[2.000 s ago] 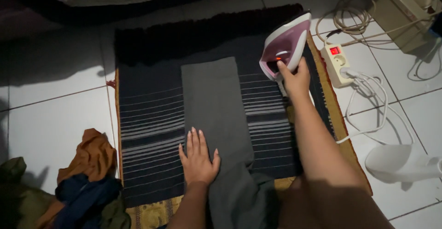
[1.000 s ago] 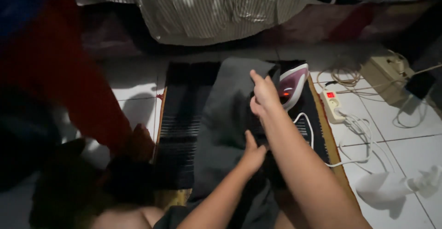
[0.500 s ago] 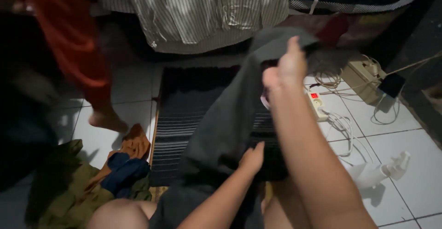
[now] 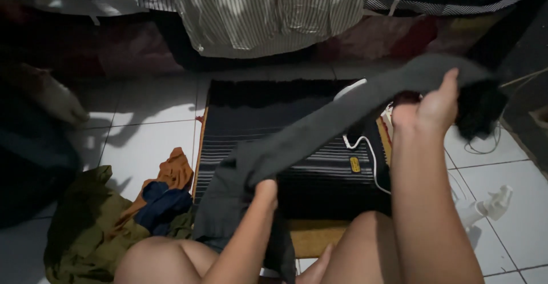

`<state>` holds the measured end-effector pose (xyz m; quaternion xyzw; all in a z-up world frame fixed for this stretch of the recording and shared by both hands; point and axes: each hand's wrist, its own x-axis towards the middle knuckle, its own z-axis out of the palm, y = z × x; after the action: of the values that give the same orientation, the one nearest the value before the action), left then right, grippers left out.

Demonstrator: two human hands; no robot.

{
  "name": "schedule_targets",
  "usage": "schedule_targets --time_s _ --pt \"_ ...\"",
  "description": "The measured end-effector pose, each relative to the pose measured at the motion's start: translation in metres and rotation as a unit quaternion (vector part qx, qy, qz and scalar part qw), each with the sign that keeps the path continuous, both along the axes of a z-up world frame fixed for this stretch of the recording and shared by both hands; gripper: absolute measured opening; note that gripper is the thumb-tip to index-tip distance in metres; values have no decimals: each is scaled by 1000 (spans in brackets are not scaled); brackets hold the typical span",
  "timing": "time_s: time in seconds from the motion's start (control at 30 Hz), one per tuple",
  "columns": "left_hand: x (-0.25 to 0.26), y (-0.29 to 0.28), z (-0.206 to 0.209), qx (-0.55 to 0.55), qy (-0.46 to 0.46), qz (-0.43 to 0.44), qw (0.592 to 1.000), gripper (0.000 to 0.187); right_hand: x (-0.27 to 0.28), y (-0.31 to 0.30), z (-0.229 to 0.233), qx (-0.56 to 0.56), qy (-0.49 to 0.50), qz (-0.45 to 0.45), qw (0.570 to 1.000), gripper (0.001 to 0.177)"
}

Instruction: Iron a pair of trousers and then fold them alongside other garments.

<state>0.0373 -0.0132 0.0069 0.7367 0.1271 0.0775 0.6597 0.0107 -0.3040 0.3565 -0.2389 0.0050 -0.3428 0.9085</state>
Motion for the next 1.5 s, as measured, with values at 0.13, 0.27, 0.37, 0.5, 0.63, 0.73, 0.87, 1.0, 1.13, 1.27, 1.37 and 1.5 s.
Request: schedule_targets --time_s 0.13,0.27,0.37,0.5,0.63,0.73,0.87,1.0,1.13,1.27,1.37,1.5 --pt "8 6 20 -186 82 12 979 62 -30 46 -48 136 61 8 989 51" --pt "-17 -1 136 -204 -81 -25 975 61 -13 81 -226 109 200 140 964 21" --pt "-30 -3 158 -278 -22 20 960 65 -15 129 -303 -28 404 211 890 16" --pt "-34 14 160 -403 -33 189 895 67 -25 168 -284 24 537 258 803 80" --pt "-23 45 107 -455 99 272 842 75 -2 181 -266 13 548 278 789 98" --pt "-17 65 88 -566 185 243 766 66 12 195 -237 -13 584 287 759 94" --pt "-7 70 75 -481 124 280 821 54 31 203 -224 -2 559 335 759 79" --pt "-2 62 94 -464 36 178 867 71 78 169 -291 46 456 260 850 37" --pt "-3 56 167 -433 110 119 887 81 70 148 -195 33 314 226 922 30" --pt "-21 51 215 -575 305 139 746 87 56 109 -135 28 188 180 965 39" --pt "30 41 124 -624 173 116 753 78 34 76 -117 3 145 157 977 43" --pt "101 33 121 -584 20 59 809 63 -3 34 -94 -26 79 92 992 45"
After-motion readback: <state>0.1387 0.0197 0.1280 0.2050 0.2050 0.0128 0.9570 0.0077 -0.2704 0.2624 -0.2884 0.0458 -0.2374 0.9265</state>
